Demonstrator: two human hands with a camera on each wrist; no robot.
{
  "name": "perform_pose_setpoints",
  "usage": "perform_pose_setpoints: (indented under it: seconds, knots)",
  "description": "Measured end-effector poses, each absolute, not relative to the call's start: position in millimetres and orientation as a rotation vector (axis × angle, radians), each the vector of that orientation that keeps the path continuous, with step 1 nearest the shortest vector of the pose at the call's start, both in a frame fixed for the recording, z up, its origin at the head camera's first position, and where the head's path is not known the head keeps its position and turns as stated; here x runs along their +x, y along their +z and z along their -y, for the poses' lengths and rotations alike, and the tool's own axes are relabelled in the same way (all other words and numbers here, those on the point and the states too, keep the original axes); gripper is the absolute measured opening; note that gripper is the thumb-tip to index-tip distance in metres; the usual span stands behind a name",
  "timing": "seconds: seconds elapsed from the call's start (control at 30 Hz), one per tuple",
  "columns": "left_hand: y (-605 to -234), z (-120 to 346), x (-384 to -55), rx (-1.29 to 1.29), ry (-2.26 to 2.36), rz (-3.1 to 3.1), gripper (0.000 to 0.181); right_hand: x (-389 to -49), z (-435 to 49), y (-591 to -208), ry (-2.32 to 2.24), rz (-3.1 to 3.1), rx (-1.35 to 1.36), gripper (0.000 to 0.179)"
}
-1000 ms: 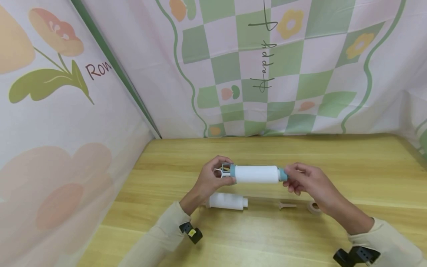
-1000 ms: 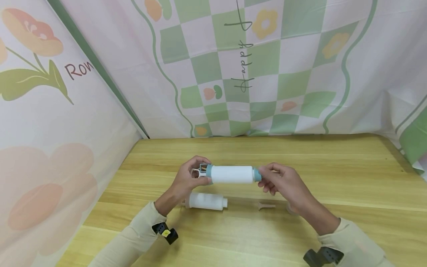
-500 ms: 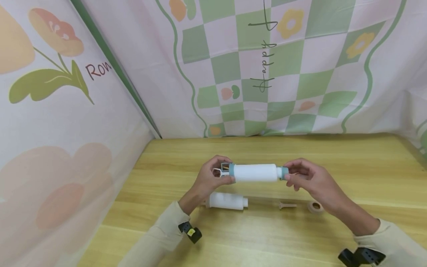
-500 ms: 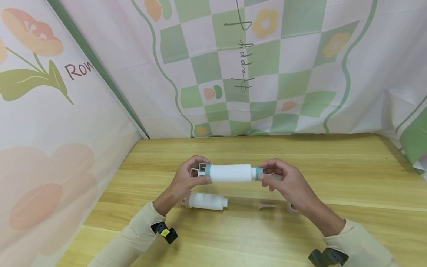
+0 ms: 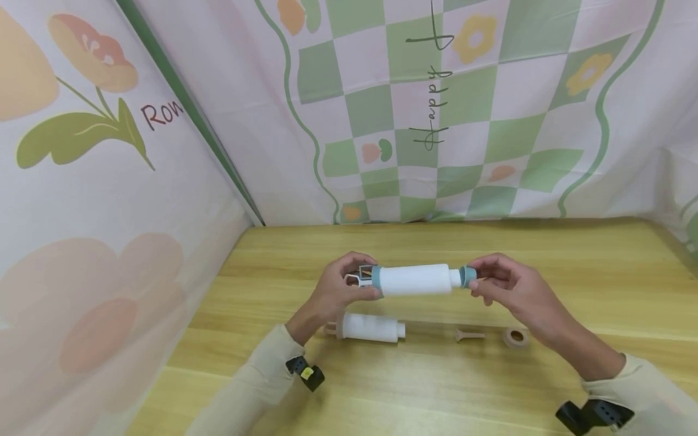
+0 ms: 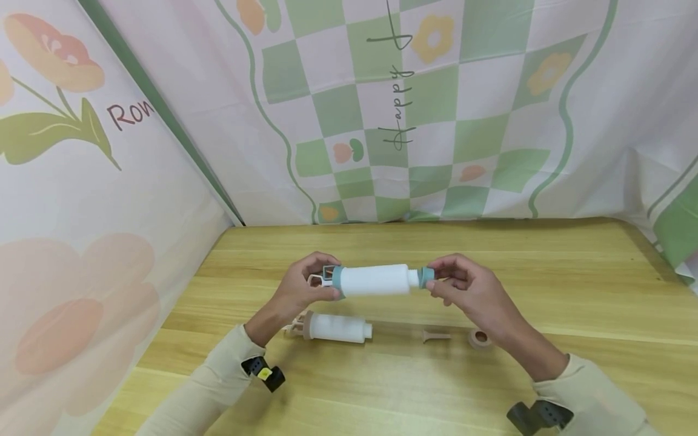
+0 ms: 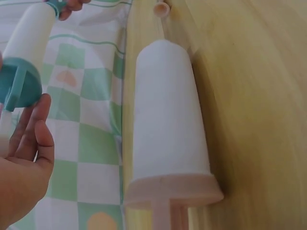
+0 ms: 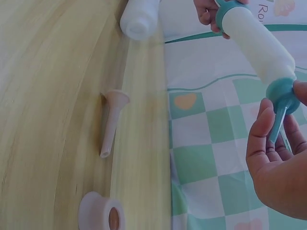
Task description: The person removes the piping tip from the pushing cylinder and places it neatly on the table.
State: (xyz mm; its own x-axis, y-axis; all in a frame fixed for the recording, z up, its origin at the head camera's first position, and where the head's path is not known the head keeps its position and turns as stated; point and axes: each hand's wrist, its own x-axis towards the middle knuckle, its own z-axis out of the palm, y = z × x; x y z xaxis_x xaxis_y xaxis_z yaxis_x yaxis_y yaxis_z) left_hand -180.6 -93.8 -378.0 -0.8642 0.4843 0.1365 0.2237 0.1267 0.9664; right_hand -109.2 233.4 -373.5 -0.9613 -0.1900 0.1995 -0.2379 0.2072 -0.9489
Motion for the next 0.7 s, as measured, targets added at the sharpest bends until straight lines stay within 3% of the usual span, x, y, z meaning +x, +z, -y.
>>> perform_pose_setpoints:
  seconds: [0.7]
  knots:
    - [-351,113,-217,0.821,1.663,-2.249,0.045,-120,-242,-359,1.780,2.524,0.381,0.032]
